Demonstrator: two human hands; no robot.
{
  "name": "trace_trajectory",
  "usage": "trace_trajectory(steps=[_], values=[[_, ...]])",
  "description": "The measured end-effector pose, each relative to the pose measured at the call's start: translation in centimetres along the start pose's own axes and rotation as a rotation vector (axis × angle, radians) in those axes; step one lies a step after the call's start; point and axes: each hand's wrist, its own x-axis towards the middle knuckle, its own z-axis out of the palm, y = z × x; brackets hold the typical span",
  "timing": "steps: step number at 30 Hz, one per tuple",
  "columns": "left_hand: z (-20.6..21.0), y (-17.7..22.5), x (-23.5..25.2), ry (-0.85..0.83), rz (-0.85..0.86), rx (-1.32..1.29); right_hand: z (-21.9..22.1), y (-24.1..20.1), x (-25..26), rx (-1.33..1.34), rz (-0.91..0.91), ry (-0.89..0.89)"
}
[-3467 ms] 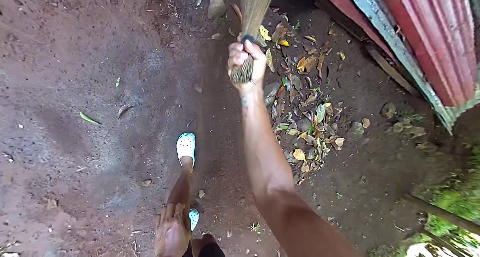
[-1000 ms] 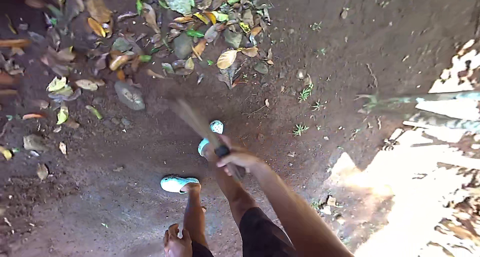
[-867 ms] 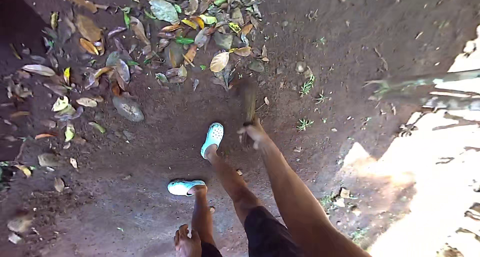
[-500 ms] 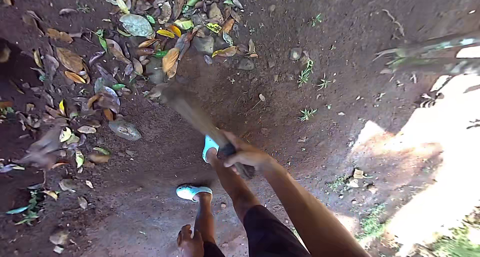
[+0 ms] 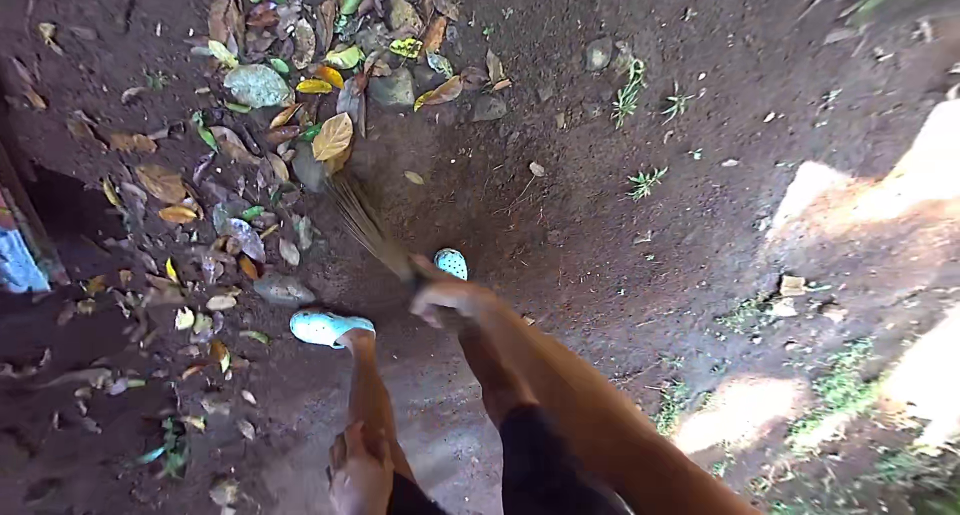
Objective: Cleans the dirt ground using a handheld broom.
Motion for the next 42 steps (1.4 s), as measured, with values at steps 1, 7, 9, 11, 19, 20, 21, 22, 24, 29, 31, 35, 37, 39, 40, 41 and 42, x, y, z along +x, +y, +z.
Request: trace_trajectory(steps=[1, 7, 9, 11, 19, 20, 21, 22, 24, 29, 31, 35, 37, 39, 40, 41, 42], values=[[-1.2, -0.9, 1.5, 0.003, 0.02, -0.007, -3.7, 1.5, -3.4, 0.026, -0.029, 0.047], [-2.7, -4.1, 2.4, 0.049, 0.09, -0.013, -17.5, 11.2, -7.7, 0.373, 0.029, 0.826], [-2.3, -4.2, 2.8, 0.038, 0.111, 0.023, -17.9, 9.3, -2.9, 0.602, -0.054, 0.886], [-2.1, -4.5, 3.0, 0.045, 0.111, 0.026, -14.4, 6.4, 1.4, 0.621, -0.134, 0.734], [-0.9, -4.3, 1.8, 0.017, 0.069, -0.008, -12.6, 2.1, -10.2, -0.09, -0.13, 0.232], [-0.6, -4.2, 1.7, 0.018, 0.063, -0.002, -15.3, 1.0, -9.7, -0.071, -0.156, 0.406], [-0.4, -4.0, 1.8, 0.018, 0.054, 0.006, -18.3, -0.4, -8.3, -0.038, -0.169, 0.579], [-0.1, -3.9, 1.8, 0.018, 0.038, 0.014, -21.0, -1.9, -6.1, 0.026, -0.18, 0.722], [0.3, -3.6, 1.7, 0.022, 0.016, 0.014, -23.5, -4.9, -0.9, 0.209, -0.197, 0.823], [0.7, -3.3, 1.6, 0.037, 0.002, 0.003, -16.1, -7.4, 0.1, -0.051, -0.108, 0.256], [0.7, -3.1, 1.7, 0.023, -0.007, -0.021, -13.6, -7.9, -4.9, -0.184, -0.083, 0.059], [1.5, -3.4, 1.6, 0.011, -0.012, -0.029, -15.2, -10.2, -9.2, -0.235, -0.119, 0.212], [1.8, -3.6, 1.8, 0.024, -0.017, -0.024, -16.6, -12.5, -5.4, -0.165, -0.163, 0.474], [2.0, -3.8, 1.8, 0.028, -0.027, -0.033, -14.6, -14.0, 1.9, -0.014, -0.203, 0.61], [1.9, -3.8, 1.8, 0.033, -0.03, -0.032, -11.8, -13.9, 5.7, 0.008, -0.204, 0.603], [1.7, -3.9, 1.9, 0.044, -0.03, -0.032, -7.8, -13.6, 9.0, -0.024, -0.194, 0.544], [1.5, -3.9, 2.0, 0.055, -0.031, -0.038, -3.5, -13.1, 11.2, -0.098, -0.171, 0.442]])
